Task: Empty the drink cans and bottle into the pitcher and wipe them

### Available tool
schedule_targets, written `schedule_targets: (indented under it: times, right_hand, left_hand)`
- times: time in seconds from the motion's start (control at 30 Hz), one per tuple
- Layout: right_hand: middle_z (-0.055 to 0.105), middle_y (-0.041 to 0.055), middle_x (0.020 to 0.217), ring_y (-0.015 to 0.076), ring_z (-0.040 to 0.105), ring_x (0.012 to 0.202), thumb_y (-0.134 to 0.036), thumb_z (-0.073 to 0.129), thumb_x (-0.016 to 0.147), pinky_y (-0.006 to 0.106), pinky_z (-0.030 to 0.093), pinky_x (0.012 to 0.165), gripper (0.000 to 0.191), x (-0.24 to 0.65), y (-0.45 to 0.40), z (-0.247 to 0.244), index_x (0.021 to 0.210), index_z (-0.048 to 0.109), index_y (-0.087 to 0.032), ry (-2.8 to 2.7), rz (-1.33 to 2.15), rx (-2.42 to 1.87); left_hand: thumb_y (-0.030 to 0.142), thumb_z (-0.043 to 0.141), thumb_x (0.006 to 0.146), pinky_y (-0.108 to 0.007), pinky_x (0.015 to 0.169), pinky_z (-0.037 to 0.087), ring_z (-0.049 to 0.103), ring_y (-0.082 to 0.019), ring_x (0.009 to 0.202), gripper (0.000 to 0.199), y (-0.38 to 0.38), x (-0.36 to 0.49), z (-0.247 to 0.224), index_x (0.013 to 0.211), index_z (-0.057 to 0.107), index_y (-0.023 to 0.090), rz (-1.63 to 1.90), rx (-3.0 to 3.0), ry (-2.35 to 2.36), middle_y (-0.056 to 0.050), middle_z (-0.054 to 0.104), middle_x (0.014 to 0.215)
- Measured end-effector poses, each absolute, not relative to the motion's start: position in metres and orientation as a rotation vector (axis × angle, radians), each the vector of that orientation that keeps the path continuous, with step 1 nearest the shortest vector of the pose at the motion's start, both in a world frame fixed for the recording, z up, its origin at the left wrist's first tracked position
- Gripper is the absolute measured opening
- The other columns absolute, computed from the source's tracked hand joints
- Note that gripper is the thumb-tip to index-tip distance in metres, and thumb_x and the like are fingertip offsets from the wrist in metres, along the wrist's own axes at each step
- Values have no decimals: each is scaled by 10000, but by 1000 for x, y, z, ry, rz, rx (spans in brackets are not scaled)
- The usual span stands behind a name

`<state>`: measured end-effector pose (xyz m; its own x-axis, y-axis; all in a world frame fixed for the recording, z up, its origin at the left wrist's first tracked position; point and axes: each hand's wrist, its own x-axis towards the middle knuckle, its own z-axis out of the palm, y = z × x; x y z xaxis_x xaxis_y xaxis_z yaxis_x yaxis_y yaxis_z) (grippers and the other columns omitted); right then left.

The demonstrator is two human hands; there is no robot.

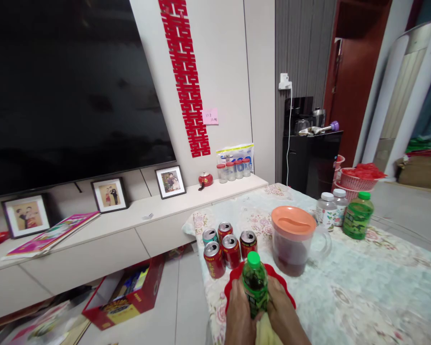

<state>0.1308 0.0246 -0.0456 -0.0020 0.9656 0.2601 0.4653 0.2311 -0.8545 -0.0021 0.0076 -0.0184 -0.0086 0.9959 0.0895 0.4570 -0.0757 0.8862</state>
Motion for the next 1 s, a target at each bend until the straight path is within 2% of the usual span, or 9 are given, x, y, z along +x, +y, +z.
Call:
schedule_targets:
  times: [0.1,0.23,0.33,0.43,0.53,0.6,0.8,0.9,1.0]
  right_hand:
    - [738,119,1132,283,642,1122,-262,442,835,414,463,1043,459,128,25,-38,1162,764,-250,-1640,701,-1481]
    - [734,118,1061,280,647,1040,-249,423,855,401,484,976,489,124,24,-36,1230,738,-245,-1641,670,-1524]
    - [729,129,1078,291,645,1019,-228,419,846,424,494,954,513,122,22,-35,1257,725,-231,-1663,660,-1545]
    - [718,135,1193,299,630,1142,-208,420,790,450,459,1054,572,126,22,-38,1287,703,-197,-1611,743,-1530]
    - [601,145,1440,284,520,1362,-211,427,721,441,351,1188,712,132,21,-40,1408,586,-112,-1444,877,-1495]
    - [527,145,1518,274,469,1420,-240,440,727,425,328,1214,759,136,18,-36,1466,504,-78,-1357,930,-1460]
    - [442,86,1591,286,389,1479,-388,526,899,410,358,1202,638,138,0,-9,1505,461,-198,-1378,674,-1278]
    - [448,83,1583,296,381,1480,-324,524,908,429,353,1203,619,135,0,-14,1514,452,-216,-1449,522,-1236]
    - [468,118,1566,293,400,1468,-245,487,862,436,357,1200,643,134,9,-34,1500,470,-163,-1487,523,-1270]
  left_hand:
    - [86,619,650,-405,1223,332,447,-323,1412,816,10,-15,-23,1451,481,154,1024,1678,1376,-155,536,1471]
    - [147,618,739,-439,1289,212,357,-303,1502,791,9,-33,-22,1503,416,180,980,1528,1206,-127,455,1574]
    - [291,619,831,-442,1263,286,392,-296,1490,813,9,-34,-19,1564,289,168,1074,1394,982,-134,424,1600]
    - [251,622,799,-423,1219,367,456,-298,1446,787,9,-25,-15,1535,354,173,1162,1371,1012,-126,491,1555]
    - [167,613,740,-408,1214,366,482,-296,1419,752,10,-20,-11,1476,458,179,1170,1470,1190,-111,542,1511]
    - [166,614,740,-407,1220,353,477,-298,1420,744,10,-21,-9,1469,469,174,1160,1555,1246,-116,537,1511]
    - [386,630,841,-470,1228,330,395,-339,1478,762,12,-24,-21,1526,378,165,1107,1717,1287,-168,450,1570]
    - [438,620,848,-497,1219,332,387,-353,1479,761,14,-19,-33,1504,386,130,1104,1696,1408,-206,445,1559]
    - [447,621,839,-491,1183,374,460,-352,1421,737,15,-13,-37,1468,414,124,1174,1676,1470,-212,517,1486]
